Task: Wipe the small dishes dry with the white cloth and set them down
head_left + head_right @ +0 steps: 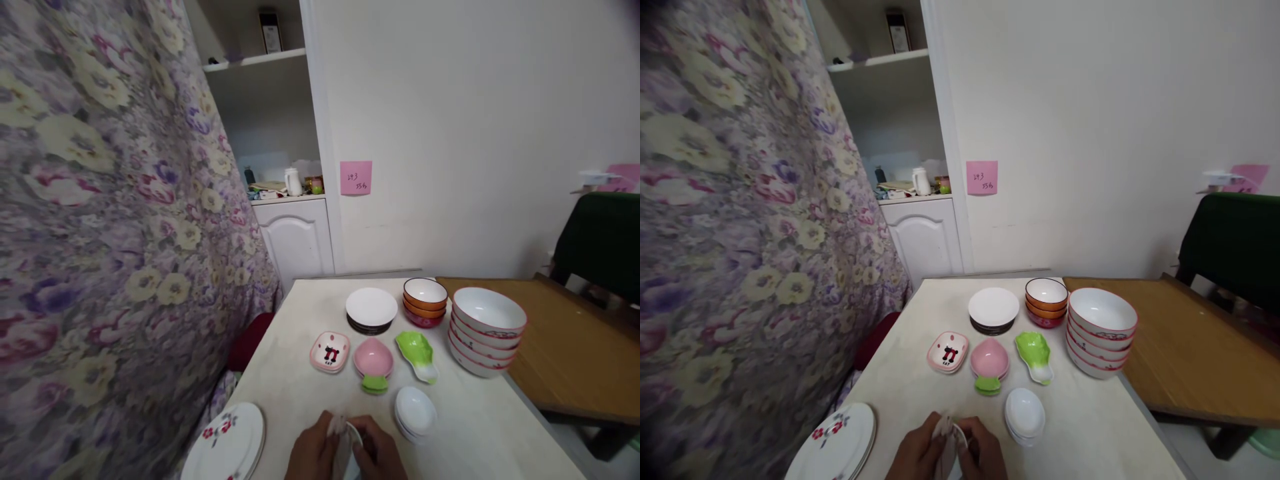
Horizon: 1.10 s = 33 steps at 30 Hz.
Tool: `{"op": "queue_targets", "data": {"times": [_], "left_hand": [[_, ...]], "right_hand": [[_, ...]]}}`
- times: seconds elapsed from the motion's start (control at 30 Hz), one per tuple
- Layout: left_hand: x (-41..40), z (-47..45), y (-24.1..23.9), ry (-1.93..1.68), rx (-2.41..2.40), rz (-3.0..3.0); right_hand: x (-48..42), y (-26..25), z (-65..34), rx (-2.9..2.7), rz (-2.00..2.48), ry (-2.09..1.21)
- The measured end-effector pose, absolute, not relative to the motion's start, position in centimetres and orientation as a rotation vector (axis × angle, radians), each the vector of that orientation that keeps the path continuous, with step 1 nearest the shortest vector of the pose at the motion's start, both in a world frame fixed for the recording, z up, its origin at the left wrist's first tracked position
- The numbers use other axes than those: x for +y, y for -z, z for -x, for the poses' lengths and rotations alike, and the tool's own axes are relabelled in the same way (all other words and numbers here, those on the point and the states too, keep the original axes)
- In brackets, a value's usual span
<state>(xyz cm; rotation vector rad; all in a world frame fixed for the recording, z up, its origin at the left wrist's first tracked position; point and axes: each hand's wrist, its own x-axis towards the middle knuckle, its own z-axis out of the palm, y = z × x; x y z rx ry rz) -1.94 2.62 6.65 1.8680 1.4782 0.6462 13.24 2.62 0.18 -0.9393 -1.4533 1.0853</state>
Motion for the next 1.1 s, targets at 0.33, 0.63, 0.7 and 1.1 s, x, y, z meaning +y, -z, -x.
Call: {"op": "queue_targets", "data": {"times": [0.33,0.63,0.7,1.1], "left_hand": [[2.4,1.3,-5.2,-0.786,1.524,-1.626],[3.0,2.3,-7.9,-0.490,1.428,-2.065],[3.0,1.9,-7.6,-0.610,1.422,-1.932],[3.1,2.7,-7.2,-0.563,1.388,-1.897]], "right_hand": [[3.1,0.9,-13.2,-1.420,1.009,-1.079],[3.1,0.9,-13.4,-1.575,0.970,-1.038],[3.2,0.9,-13.4,-1.503,1.025,-1.041],[2.9,1.8,-13.1,-1.598,1.032,-0.946]]}}
